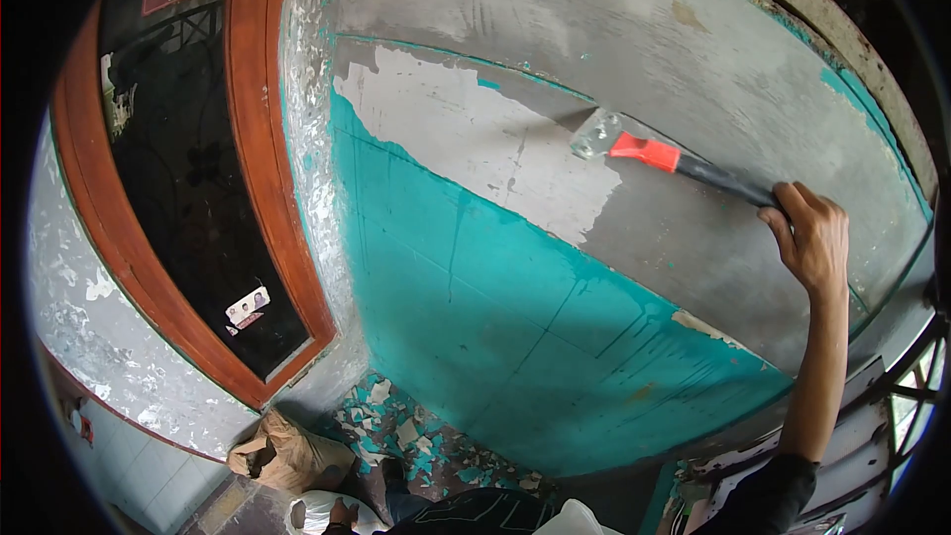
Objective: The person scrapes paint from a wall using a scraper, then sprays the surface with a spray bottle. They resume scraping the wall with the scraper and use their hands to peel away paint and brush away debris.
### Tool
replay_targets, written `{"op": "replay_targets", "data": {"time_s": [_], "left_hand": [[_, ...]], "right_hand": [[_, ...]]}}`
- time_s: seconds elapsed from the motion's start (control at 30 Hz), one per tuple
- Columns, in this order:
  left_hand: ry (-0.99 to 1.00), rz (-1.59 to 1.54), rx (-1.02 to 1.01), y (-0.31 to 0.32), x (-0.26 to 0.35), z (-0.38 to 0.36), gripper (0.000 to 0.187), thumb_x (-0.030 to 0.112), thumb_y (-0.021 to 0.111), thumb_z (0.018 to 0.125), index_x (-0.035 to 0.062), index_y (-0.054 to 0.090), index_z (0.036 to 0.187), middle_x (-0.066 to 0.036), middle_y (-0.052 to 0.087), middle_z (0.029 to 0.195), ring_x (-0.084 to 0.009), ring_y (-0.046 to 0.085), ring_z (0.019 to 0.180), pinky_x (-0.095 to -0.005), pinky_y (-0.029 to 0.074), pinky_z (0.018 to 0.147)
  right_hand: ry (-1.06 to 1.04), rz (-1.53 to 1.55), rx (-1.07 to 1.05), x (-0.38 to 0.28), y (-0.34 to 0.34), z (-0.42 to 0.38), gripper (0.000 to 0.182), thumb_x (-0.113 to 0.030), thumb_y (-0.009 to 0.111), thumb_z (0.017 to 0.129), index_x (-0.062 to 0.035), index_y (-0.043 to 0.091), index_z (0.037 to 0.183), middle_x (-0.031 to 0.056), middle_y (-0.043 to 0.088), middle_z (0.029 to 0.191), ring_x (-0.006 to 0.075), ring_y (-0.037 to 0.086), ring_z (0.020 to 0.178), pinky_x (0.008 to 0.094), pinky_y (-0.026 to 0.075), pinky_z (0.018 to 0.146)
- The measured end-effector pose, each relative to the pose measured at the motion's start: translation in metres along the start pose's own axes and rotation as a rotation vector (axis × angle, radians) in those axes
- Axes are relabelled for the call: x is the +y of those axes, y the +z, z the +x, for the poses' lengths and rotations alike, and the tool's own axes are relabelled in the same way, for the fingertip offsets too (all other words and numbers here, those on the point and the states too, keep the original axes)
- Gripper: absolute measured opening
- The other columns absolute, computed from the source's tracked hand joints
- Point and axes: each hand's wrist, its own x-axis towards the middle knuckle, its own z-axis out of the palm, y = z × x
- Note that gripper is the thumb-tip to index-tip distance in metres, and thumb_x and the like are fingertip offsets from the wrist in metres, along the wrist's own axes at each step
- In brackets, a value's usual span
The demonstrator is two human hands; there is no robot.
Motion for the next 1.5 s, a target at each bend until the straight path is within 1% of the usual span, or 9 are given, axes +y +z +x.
{"op": "replay_targets", "data": {"time_s": [0.33, 0.43, 0.53, 0.67, 0.83, 1.13, 1.33, 1.43, 1.5], "left_hand": [[-0.011, -0.111, 0.023, -0.013, 0.05, -0.032, 0.072, 0.036, 0.07, 0.079, -0.0033, 0.045, 0.134, -0.03, 0.064, 0.107, -0.0441, 0.062, 0.103, -0.0487, 0.049, 0.09], [0.07, -0.102, 0.124, 0.038, -0.037, 0.021, 0.073, 0.04, 0.072, 0.08, -0.0054, 0.045, 0.131, -0.031, 0.059, 0.121, -0.0431, 0.057, 0.115, -0.0452, 0.047, 0.097], [-0.037, -0.028, 0.057, 0.036, -0.059, -0.004, 0.072, 0.039, 0.071, 0.08, -0.0055, 0.045, 0.131, -0.031, 0.059, 0.12, -0.0432, 0.057, 0.114, -0.046, 0.047, 0.097], [-0.038, -0.048, 0.061, 0.022, -0.053, -0.002, 0.073, 0.038, 0.071, 0.081, -0.0053, 0.043, 0.132, -0.031, 0.058, 0.121, -0.0426, 0.056, 0.116, -0.0459, 0.046, 0.098], [-0.062, -0.129, 0.124, 0.026, -0.051, 0.015, 0.075, 0.036, 0.072, 0.079, -0.0057, 0.042, 0.134, -0.031, 0.057, 0.123, -0.0435, 0.055, 0.117, -0.0462, 0.046, 0.098], [-0.011, -0.066, 0.032, 0.068, -0.053, 0.018, 0.076, 0.036, 0.072, 0.078, -0.0055, 0.043, 0.133, -0.032, 0.058, 0.122, -0.0437, 0.055, 0.117, -0.0464, 0.046, 0.097], [0.072, -0.052, 0.052, 0.055, -0.033, 0.034, 0.074, 0.036, 0.072, 0.078, -0.0051, 0.043, 0.133, -0.032, 0.058, 0.12, -0.0442, 0.056, 0.115, -0.0467, 0.047, 0.096], [-0.081, -0.122, 0.067, 0.008, 0.026, -0.011, 0.073, 0.036, 0.072, 0.08, -0.0045, 0.043, 0.134, -0.033, 0.06, 0.117, -0.0452, 0.057, 0.112, -0.0473, 0.047, 0.095], [-0.038, -0.116, 0.086, 0.023, 0.002, 0.006, 0.073, 0.035, 0.072, 0.08, -0.0043, 0.042, 0.134, -0.033, 0.06, 0.117, -0.045, 0.057, 0.112, -0.0472, 0.047, 0.095]], "right_hand": [[-0.089, 0.055, -0.005, -0.02, 0.015, 0.064, 0.038, -0.043, 0.057, 0.091, -0.0066, 0.054, 0.08, 0.0121, 0.056, 0.067, 0.035, 0.056, 0.06, 0.0431, 0.042, 0.055], [-0.053, 0.059, -0.095, 0.0, -0.003, 0.052, 0.039, -0.042, 0.055, 0.093, -0.0046, 0.055, 0.08, 0.0154, 0.054, 0.066, 0.0379, 0.056, 0.062, 0.0451, 0.042, 0.057], [-0.008, 0.076, -0.174, 0.009, -0.003, 0.052, 0.04, -0.042, 0.055, 0.093, -0.0039, 0.056, 0.081, 0.0159, 0.052, 0.063, 0.0383, 0.055, 0.063, 0.0447, 0.041, 0.058], [-0.096, 0.12, -0.028, -0.021, 0.019, 0.078, 0.04, -0.042, 0.054, 0.094, -0.0043, 0.055, 0.08, 0.0168, 0.052, 0.061, 0.0382, 0.054, 0.062, 0.0446, 0.041, 0.056], [-0.084, 0.073, -0.057, -0.017, 0.005, 0.057, 0.038, -0.039, 0.056, 0.093, -0.0047, 0.053, 0.079, 0.0175, 0.054, 0.065, 0.04, 0.055, 0.064, 0.0456, 0.042, 0.057], [0.565, 0.413, -0.021, -0.06, 0.06, -0.058, 0.035, -0.036, 0.056, 0.096, -0.0032, 0.053, 0.083, 0.022, 0.047, 0.062, 0.0436, 0.05, 0.058, 0.0424, 0.041, 0.053], [0.505, 0.316, 0.019, -0.083, 0.066, -0.017, 0.03, -0.032, 0.059, 0.093, -0.0034, 0.056, 0.085, 0.0212, 0.053, 0.064, 0.043, 0.053, 0.061, 0.0432, 0.042, 0.056], [0.453, 0.273, 0.083, -0.074, 0.061, -0.034, 0.029, -0.032, 0.06, 0.093, -0.0039, 0.056, 0.084, 0.0209, 0.053, 0.065, 0.0425, 0.054, 0.062, 0.0428, 0.043, 0.056], [0.493, 0.258, 0.04, -0.074, 0.059, -0.036, 0.028, -0.031, 0.061, 0.092, -0.0047, 0.057, 0.084, 0.0196, 0.055, 0.068, 0.0413, 0.056, 0.064, 0.0429, 0.044, 0.057]]}}
